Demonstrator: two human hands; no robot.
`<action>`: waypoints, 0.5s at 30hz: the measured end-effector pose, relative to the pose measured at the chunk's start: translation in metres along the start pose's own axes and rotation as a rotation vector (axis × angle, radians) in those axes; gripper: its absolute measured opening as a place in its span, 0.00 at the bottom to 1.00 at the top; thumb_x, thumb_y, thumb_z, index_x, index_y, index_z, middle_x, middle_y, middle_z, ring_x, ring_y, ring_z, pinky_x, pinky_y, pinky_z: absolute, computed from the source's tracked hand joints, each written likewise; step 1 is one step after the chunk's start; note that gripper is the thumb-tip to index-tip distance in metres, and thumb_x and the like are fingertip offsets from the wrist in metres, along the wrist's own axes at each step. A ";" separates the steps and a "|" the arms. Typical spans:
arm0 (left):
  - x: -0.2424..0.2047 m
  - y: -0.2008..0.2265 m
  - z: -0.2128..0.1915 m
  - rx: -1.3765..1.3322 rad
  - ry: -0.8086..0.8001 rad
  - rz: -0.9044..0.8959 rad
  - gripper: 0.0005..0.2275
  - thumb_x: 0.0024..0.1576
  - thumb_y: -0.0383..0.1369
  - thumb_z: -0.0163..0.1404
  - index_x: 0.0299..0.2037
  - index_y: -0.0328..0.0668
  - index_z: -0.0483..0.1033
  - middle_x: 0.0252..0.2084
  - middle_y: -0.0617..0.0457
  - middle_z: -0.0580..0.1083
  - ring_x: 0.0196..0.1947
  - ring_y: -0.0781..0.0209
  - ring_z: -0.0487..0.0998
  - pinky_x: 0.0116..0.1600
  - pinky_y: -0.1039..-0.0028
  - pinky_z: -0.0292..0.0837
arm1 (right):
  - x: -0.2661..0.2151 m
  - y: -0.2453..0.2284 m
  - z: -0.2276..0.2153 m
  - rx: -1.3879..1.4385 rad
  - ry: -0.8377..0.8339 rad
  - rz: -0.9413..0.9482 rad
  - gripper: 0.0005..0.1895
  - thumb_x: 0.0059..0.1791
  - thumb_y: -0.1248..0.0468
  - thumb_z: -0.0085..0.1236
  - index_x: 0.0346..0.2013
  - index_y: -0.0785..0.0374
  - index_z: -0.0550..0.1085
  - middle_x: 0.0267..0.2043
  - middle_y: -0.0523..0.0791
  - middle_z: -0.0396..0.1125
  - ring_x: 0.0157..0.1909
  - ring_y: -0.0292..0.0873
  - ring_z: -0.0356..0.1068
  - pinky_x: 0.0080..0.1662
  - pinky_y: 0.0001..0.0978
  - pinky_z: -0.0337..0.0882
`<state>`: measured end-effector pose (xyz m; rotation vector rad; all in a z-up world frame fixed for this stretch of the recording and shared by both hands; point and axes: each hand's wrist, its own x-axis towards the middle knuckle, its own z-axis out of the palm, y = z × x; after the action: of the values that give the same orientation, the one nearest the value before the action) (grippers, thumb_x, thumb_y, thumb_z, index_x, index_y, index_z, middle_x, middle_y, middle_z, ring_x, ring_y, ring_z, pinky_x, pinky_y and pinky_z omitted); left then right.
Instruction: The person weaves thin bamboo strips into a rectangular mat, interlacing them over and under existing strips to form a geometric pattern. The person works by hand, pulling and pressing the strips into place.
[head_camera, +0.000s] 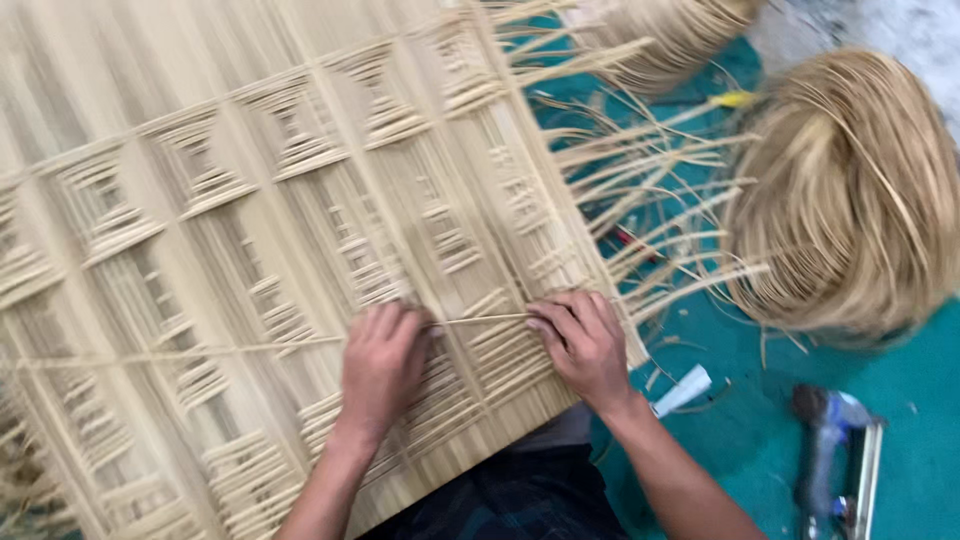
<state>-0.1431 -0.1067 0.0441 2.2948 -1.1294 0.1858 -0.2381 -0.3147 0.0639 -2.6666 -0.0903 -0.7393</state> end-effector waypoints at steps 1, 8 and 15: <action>0.002 0.000 0.001 -0.011 0.037 -0.042 0.06 0.53 0.34 0.47 0.32 0.41 0.68 0.31 0.50 0.66 0.31 0.53 0.64 0.37 0.67 0.58 | -0.002 0.004 -0.002 -0.004 -0.009 0.039 0.07 0.46 0.64 0.53 0.36 0.63 0.72 0.34 0.46 0.63 0.35 0.46 0.62 0.39 0.35 0.61; 0.008 -0.004 0.006 -0.014 0.068 -0.130 0.06 0.51 0.33 0.51 0.35 0.41 0.70 0.32 0.54 0.69 0.31 0.63 0.66 0.35 0.74 0.62 | -0.018 0.017 -0.003 -0.087 0.047 0.166 0.07 0.47 0.69 0.50 0.39 0.64 0.71 0.39 0.46 0.62 0.42 0.46 0.63 0.42 0.37 0.62; 0.012 -0.020 0.005 0.082 0.084 -0.173 0.06 0.51 0.32 0.52 0.34 0.40 0.71 0.33 0.52 0.71 0.33 0.61 0.68 0.37 0.73 0.65 | -0.011 0.031 0.007 -0.070 0.016 0.138 0.16 0.44 0.75 0.49 0.46 0.65 0.68 0.46 0.48 0.63 0.50 0.47 0.62 0.52 0.37 0.63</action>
<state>-0.1209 -0.1077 0.0358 2.4191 -0.8909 0.2629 -0.2397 -0.3404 0.0426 -2.6995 0.1248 -0.7312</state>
